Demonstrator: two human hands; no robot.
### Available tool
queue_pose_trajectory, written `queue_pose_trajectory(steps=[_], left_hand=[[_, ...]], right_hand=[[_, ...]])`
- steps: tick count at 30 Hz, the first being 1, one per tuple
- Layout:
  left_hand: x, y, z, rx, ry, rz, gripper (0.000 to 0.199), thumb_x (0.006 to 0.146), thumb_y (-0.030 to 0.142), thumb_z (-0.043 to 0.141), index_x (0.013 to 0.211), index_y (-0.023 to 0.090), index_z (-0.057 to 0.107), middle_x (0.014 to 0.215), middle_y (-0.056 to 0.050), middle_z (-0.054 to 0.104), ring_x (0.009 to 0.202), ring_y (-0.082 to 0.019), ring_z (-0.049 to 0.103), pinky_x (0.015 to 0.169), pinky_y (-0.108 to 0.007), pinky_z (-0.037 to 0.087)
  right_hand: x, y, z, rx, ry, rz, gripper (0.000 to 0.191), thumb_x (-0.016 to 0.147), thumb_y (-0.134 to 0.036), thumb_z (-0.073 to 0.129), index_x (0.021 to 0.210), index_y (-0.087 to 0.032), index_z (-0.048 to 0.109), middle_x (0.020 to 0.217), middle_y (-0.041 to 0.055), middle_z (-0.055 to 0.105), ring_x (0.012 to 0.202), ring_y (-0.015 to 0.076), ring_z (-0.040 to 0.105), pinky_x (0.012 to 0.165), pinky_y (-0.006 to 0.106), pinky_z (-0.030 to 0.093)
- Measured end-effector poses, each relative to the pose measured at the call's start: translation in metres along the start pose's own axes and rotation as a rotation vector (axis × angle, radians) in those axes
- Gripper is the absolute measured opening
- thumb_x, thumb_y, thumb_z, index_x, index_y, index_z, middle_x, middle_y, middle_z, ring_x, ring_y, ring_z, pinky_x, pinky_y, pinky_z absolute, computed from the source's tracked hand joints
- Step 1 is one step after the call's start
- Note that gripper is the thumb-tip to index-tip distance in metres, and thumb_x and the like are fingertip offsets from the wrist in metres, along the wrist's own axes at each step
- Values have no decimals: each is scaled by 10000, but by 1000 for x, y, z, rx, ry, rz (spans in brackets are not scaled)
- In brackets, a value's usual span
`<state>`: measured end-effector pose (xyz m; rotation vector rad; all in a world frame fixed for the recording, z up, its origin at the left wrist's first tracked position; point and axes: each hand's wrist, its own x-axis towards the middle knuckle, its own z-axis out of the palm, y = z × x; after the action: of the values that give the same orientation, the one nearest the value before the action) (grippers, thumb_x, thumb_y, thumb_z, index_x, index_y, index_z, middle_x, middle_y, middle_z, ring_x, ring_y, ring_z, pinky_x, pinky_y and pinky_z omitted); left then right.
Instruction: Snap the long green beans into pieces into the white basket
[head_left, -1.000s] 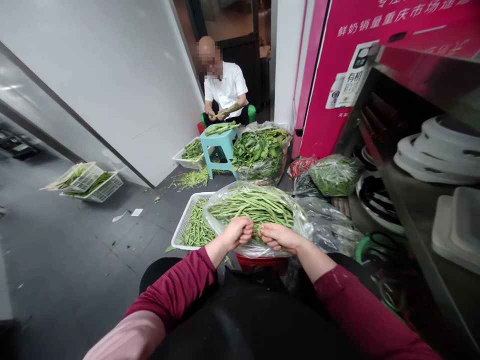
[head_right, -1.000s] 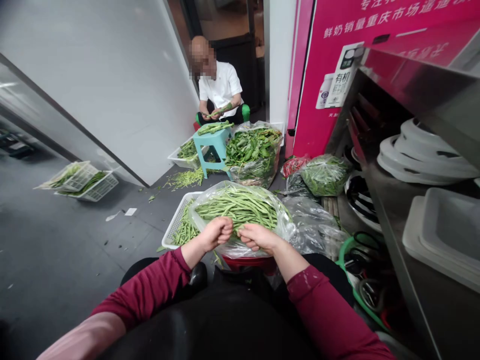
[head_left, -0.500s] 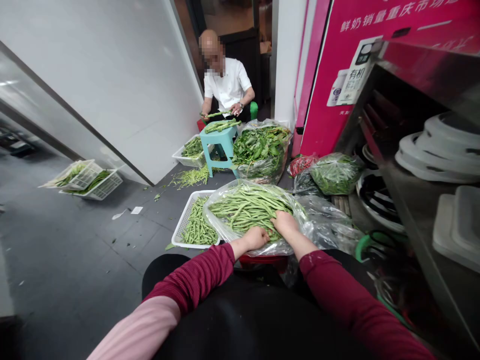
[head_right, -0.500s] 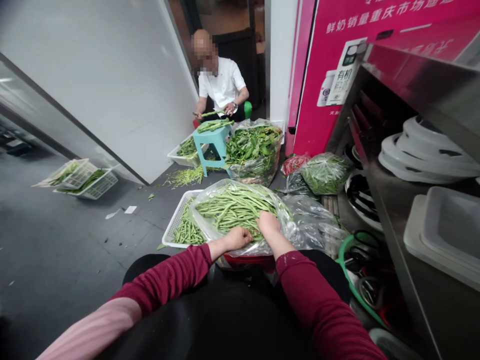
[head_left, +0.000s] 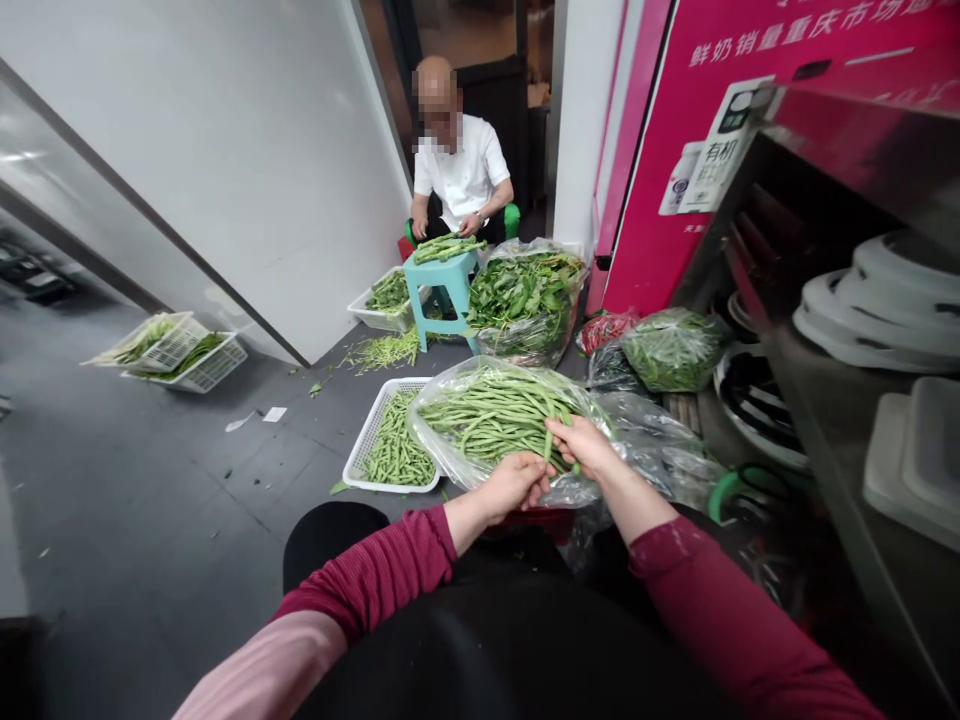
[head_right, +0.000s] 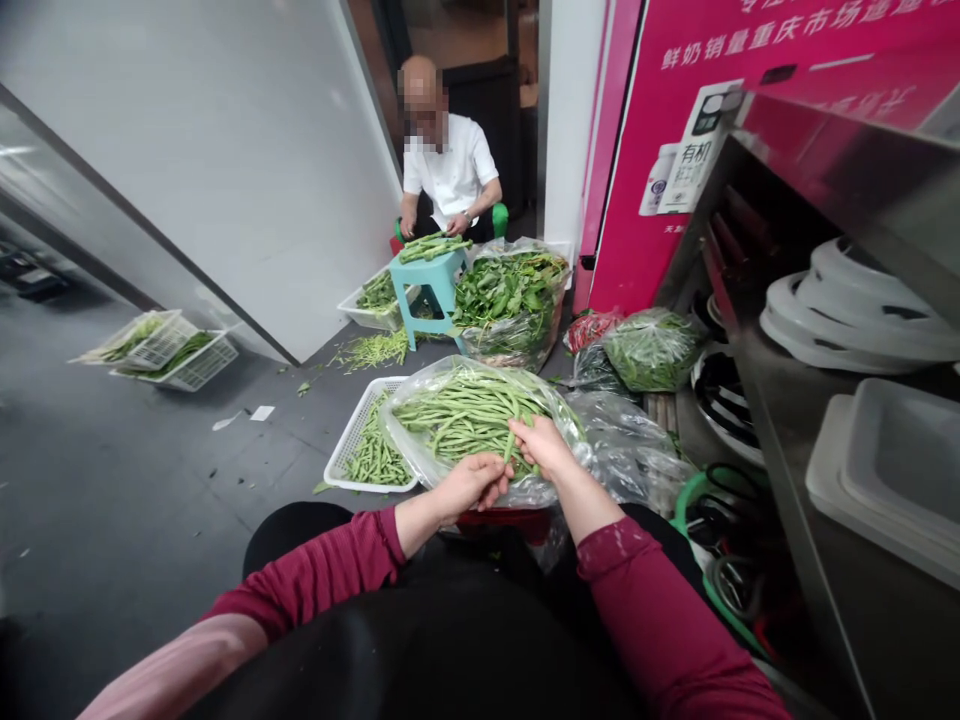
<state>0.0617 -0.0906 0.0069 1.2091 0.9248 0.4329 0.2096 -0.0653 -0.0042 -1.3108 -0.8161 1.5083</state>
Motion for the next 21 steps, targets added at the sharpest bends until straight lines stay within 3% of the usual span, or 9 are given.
queue_pose_trajectory(steps=[3,8,11,13,16,19,21], left_hand=[[-4,4,1,158,64,39,258,769,379,436,776,138,526,528,54,450,373,-44,336,376,-176,264],[-8,5,-4,720,85,288,216,756,199,399,702,160,604,604,8,549,561,-93,464,608,-214,386],[-3,1,-14,906,79,267,215,741,212,432,643,171,618,623,-13,577,614,-121,503,658,-232,395],[4,1,-28,827,154,104,319,789,314,406,600,156,608,562,-20,543,545,-118,489,591,-239,397],[13,9,-52,394,224,-65,455,812,488,360,731,125,622,597,-14,522,435,-78,438,431,-212,338],[17,29,-69,-50,200,79,458,714,474,558,1055,170,528,691,25,505,398,-31,368,359,-164,236],[18,44,-74,-224,183,169,528,676,437,621,1117,194,464,644,60,451,377,-14,293,354,-149,185]], right_hand=[[0,0,3,28,38,-19,303,651,-382,651,661,-188,419,425,-89,392,308,22,241,292,159,148],[-3,0,6,82,-49,-21,314,662,-405,635,685,-199,399,439,-102,377,310,15,209,298,155,134],[-7,-2,8,109,-130,-43,330,658,-422,636,685,-204,390,439,-116,316,320,14,184,306,154,121],[-9,-4,9,115,-193,-65,320,666,-433,625,684,-201,406,441,-115,286,331,22,183,307,159,126],[-12,-7,9,89,-285,-53,281,688,-429,593,701,-178,467,490,-80,373,348,28,219,304,172,139],[-15,-8,9,113,-370,20,266,694,-397,585,788,-156,525,534,-68,404,358,24,232,318,176,128],[-16,-8,9,138,-408,67,262,699,-390,579,806,-156,525,523,-80,360,357,21,212,332,178,108]])
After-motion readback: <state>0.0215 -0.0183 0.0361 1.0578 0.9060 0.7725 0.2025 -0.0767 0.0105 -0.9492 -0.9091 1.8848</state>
